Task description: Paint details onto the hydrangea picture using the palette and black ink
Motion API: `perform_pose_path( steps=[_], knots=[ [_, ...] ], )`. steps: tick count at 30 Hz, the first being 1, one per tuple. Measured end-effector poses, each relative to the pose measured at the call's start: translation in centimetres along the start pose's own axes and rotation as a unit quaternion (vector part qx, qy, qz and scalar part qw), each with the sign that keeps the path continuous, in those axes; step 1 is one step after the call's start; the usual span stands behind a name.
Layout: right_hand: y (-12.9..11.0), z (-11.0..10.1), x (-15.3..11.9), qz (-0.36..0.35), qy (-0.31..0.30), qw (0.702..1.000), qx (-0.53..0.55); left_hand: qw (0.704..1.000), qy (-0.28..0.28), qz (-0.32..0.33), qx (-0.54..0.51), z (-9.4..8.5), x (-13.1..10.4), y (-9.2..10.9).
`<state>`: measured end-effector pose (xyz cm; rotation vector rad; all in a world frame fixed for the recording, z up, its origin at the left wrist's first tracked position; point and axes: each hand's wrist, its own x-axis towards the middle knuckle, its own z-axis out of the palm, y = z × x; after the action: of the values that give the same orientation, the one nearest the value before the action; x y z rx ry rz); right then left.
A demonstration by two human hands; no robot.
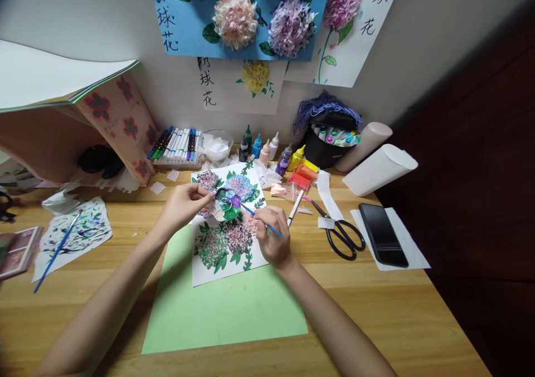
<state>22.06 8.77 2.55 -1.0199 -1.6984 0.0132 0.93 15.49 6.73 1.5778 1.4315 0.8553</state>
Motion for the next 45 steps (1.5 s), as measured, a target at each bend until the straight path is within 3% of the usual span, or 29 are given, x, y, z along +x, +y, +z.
perform_pose_path(
  steps=[7,11,14,17,22,27,31,37,40,45],
  knots=[
    [-0.3,-0.2,0.2,0.003,-0.02,1.0,0.003,1.0,-0.001,0.003,0.021,0.2,-0.1,0.1],
    [-0.6,-0.4,0.4,0.012,0.028,0.999,0.028,1.0,0.009,-0.004,0.018,-0.2,0.0,0.2],
    [-0.5,-0.6,1.0,0.07,0.064,0.994,0.053,1.0,0.027,-0.013,-0.001,-1.2,0.3,0.3],
    [0.0,-0.8,1.6,0.143,0.061,0.984,0.088,0.998,0.059,-0.03,-0.022,-2.7,0.6,0.5],
    [0.5,-0.7,1.7,0.224,-0.016,0.966,0.128,0.989,0.131,-0.045,-0.047,-5.6,0.9,0.7],
    [0.1,0.4,1.8,0.178,-0.109,0.977,0.053,0.984,0.168,-0.04,-0.044,-7.1,0.9,0.6],
    [0.1,1.5,2.5,0.121,-0.125,0.985,0.009,0.985,0.163,-0.029,-0.057,-7.0,0.7,0.6],
    [0.3,2.7,3.9,0.115,-0.125,0.985,0.009,0.983,0.17,-0.022,-0.061,-7.6,0.7,0.4],
    [-0.2,2.8,4.9,0.136,-0.093,0.986,0.034,0.982,0.176,-0.024,-0.057,-7.9,0.7,0.3],
    [-1.5,2.5,6.5,0.168,0.095,0.975,0.108,0.987,0.147,-0.033,-0.058,-7.2,0.7,0.3]
  ],
)
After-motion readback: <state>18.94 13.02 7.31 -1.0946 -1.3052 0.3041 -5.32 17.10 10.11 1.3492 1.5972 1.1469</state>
